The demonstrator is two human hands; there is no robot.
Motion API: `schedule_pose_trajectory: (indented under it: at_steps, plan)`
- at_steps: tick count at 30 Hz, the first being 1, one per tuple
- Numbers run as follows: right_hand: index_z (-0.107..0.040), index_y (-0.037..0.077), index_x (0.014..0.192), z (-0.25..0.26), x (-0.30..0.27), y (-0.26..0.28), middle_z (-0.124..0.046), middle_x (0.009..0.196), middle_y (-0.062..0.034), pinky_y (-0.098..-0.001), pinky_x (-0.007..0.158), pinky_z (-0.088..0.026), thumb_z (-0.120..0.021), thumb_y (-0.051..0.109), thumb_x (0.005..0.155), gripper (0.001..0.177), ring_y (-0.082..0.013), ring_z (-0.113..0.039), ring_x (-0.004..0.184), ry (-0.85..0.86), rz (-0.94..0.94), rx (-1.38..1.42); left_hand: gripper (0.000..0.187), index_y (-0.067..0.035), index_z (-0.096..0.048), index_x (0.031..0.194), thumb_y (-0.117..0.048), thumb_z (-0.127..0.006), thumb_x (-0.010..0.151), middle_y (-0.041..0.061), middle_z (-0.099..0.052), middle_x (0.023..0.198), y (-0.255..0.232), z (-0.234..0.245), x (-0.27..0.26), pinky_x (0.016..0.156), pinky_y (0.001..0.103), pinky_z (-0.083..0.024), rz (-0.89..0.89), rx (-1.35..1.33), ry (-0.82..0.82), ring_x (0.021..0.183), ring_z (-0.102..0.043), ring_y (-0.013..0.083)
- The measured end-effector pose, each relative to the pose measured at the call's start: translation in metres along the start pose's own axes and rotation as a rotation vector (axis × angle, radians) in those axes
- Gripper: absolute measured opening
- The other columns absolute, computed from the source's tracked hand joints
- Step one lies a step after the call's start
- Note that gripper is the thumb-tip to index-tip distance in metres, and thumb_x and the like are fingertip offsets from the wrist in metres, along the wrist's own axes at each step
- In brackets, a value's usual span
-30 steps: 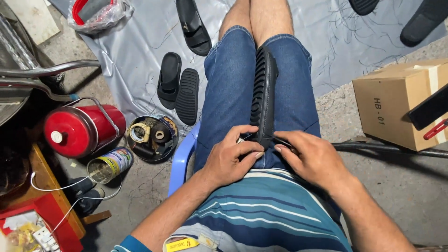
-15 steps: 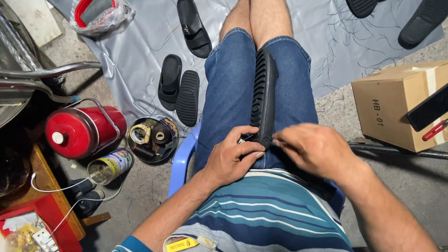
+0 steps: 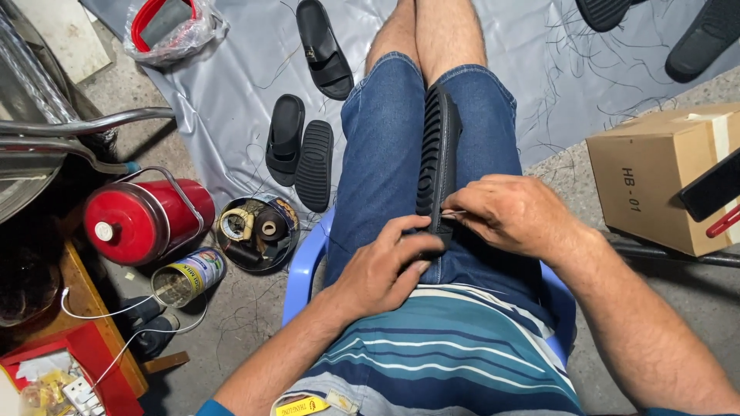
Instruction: Hand-sewing the sole of a black sandal to its upper part using a needle and thread while sitting on a chair.
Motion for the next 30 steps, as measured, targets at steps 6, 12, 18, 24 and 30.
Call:
schedule_pose_trajectory:
  at_steps: [6,12,18,24,30]
  plan:
    - [-0.064,0.017,0.085,-0.012,-0.005,-0.006,-0.063,0.068,-0.0023,-0.0328,0.06,-0.051,-0.062,0.018,0.082,0.004,-0.0221,-0.063,0.067,-0.109,-0.055,0.14,0.048,0.002,-0.035,0.131,-0.002,-0.048,0.085,0.022,-0.055,0.103,-0.009,0.021,0.004,0.064,0.051,-0.053,0.174,0.046,-0.023,0.085,-0.062,0.0417]
    - [-0.065,0.013,0.085,-0.018,-0.013,-0.019,-0.064,0.067,-0.0065,-0.036,0.058,-0.051,-0.065,0.016,0.081,0.005,-0.0273,-0.064,0.066,-0.197,-0.107,0.269,0.012,-0.009,-0.065,0.087,-0.014,-0.056,0.084,0.018,-0.054,0.115,-0.016,0.039,0.011,0.072,0.051,-0.05,0.115,-0.008,0.207,0.092,-0.059,0.0444]
    - [-0.064,0.013,0.083,-0.019,-0.011,-0.015,-0.058,0.062,-0.0082,-0.0373,0.055,-0.05,-0.065,0.018,0.081,0.005,-0.0298,-0.06,0.06,-0.281,-0.071,0.271,0.022,-0.007,-0.067,0.09,-0.021,-0.05,0.091,0.02,-0.046,0.134,-0.031,0.037,0.018,0.099,0.042,-0.039,0.127,-0.79,0.178,0.119,-0.051,0.0296]
    - [-0.063,0.012,0.078,-0.023,-0.013,-0.015,-0.059,0.058,-0.0074,-0.0364,0.053,-0.049,-0.067,0.017,0.079,0.007,-0.0286,-0.061,0.059,-0.246,-0.135,0.303,0.06,-0.014,-0.058,0.118,-0.033,-0.078,0.065,0.008,-0.068,0.077,0.015,-0.001,0.009,0.064,0.039,-0.052,0.403,-0.059,-0.044,0.073,-0.067,0.0283]
    - [-0.062,0.013,0.075,-0.032,-0.014,-0.024,-0.058,0.055,-0.0081,-0.0368,0.053,-0.047,-0.069,0.018,0.078,0.01,-0.0294,-0.059,0.057,-0.174,-0.153,0.348,0.028,-0.008,-0.061,0.111,-0.011,-0.062,0.083,0.01,-0.062,0.11,0.026,0.007,0.016,0.088,0.032,-0.05,0.433,-0.314,0.099,0.104,-0.058,0.0227]
Point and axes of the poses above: each hand's wrist, its own x-axis towards the middle knuckle, its own z-axis out of the back of the hand, y = z × x, the point moved 3 cm from there along x, towards the middle knuckle
